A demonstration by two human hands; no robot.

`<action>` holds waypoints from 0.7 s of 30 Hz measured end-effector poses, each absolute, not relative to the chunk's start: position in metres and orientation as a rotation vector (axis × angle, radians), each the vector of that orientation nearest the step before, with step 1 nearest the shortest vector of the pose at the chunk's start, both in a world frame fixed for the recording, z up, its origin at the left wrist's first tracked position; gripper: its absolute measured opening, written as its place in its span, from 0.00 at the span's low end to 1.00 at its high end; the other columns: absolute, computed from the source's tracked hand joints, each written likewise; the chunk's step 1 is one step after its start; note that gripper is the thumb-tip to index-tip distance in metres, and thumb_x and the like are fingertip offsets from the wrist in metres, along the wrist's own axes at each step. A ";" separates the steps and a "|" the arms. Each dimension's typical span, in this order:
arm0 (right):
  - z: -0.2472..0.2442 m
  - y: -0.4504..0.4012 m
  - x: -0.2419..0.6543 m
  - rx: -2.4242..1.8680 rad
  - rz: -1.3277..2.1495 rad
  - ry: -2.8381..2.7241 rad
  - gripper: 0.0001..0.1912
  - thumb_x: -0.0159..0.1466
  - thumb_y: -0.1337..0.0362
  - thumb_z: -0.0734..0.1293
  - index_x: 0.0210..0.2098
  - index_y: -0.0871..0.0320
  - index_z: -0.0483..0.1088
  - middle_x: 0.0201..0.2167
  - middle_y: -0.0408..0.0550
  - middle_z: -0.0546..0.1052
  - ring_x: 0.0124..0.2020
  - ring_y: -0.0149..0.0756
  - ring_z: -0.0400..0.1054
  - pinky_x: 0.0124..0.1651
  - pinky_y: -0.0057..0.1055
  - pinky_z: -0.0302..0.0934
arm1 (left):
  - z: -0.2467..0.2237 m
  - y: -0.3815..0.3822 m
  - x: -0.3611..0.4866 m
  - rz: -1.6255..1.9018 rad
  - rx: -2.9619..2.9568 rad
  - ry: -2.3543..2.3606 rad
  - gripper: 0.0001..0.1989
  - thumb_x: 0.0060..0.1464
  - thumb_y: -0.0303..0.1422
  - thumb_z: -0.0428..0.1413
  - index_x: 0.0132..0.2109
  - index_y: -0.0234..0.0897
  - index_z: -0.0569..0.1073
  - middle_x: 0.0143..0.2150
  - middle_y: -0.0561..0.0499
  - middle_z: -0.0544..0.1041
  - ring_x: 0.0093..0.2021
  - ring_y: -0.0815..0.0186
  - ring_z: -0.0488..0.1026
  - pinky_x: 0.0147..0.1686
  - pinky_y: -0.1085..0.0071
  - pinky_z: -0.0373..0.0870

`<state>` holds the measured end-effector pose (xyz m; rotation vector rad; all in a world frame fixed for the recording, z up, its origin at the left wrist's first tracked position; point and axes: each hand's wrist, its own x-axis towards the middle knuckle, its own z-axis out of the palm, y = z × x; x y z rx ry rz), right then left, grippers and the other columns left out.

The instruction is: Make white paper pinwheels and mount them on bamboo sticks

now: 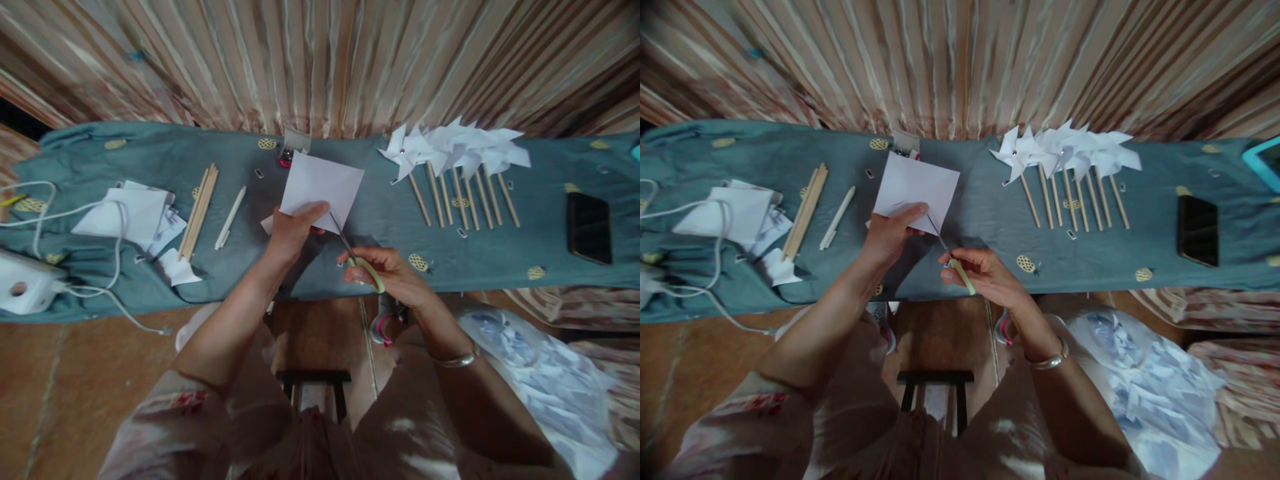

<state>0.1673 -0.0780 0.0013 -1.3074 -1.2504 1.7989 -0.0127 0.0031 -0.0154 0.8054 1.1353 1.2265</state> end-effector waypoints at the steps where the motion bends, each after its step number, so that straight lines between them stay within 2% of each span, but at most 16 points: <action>1: 0.000 -0.078 0.167 -1.305 1.802 -1.248 0.23 0.53 0.50 0.78 0.41 0.58 0.76 0.27 0.40 0.77 0.29 0.30 0.72 0.38 0.31 0.69 | -0.016 0.003 -0.013 1.232 0.807 1.132 0.09 0.40 0.33 0.67 0.31 0.38 0.77 0.32 0.52 0.81 0.28 0.67 0.74 0.21 0.74 0.71; 7: -0.003 -0.078 0.168 -1.295 1.803 -1.229 0.24 0.53 0.49 0.79 0.41 0.57 0.77 0.26 0.40 0.77 0.28 0.29 0.72 0.38 0.30 0.70 | -0.014 0.002 -0.013 1.242 0.800 1.102 0.10 0.39 0.32 0.68 0.31 0.36 0.78 0.33 0.51 0.81 0.28 0.66 0.75 0.22 0.74 0.71; 17: 0.002 -0.079 0.165 -1.330 1.787 -1.200 0.25 0.51 0.46 0.79 0.39 0.57 0.78 0.24 0.39 0.76 0.25 0.28 0.70 0.37 0.32 0.72 | -0.008 0.001 -0.011 1.220 0.729 1.155 0.07 0.43 0.29 0.68 0.31 0.38 0.78 0.32 0.51 0.80 0.29 0.66 0.76 0.24 0.72 0.71; 21: 0.001 -0.079 0.165 -1.326 1.802 -1.181 0.24 0.50 0.47 0.79 0.39 0.56 0.78 0.24 0.38 0.76 0.25 0.27 0.70 0.36 0.30 0.72 | -0.008 0.001 -0.011 1.218 0.725 1.148 0.06 0.44 0.28 0.67 0.31 0.37 0.78 0.32 0.52 0.80 0.29 0.67 0.75 0.24 0.72 0.72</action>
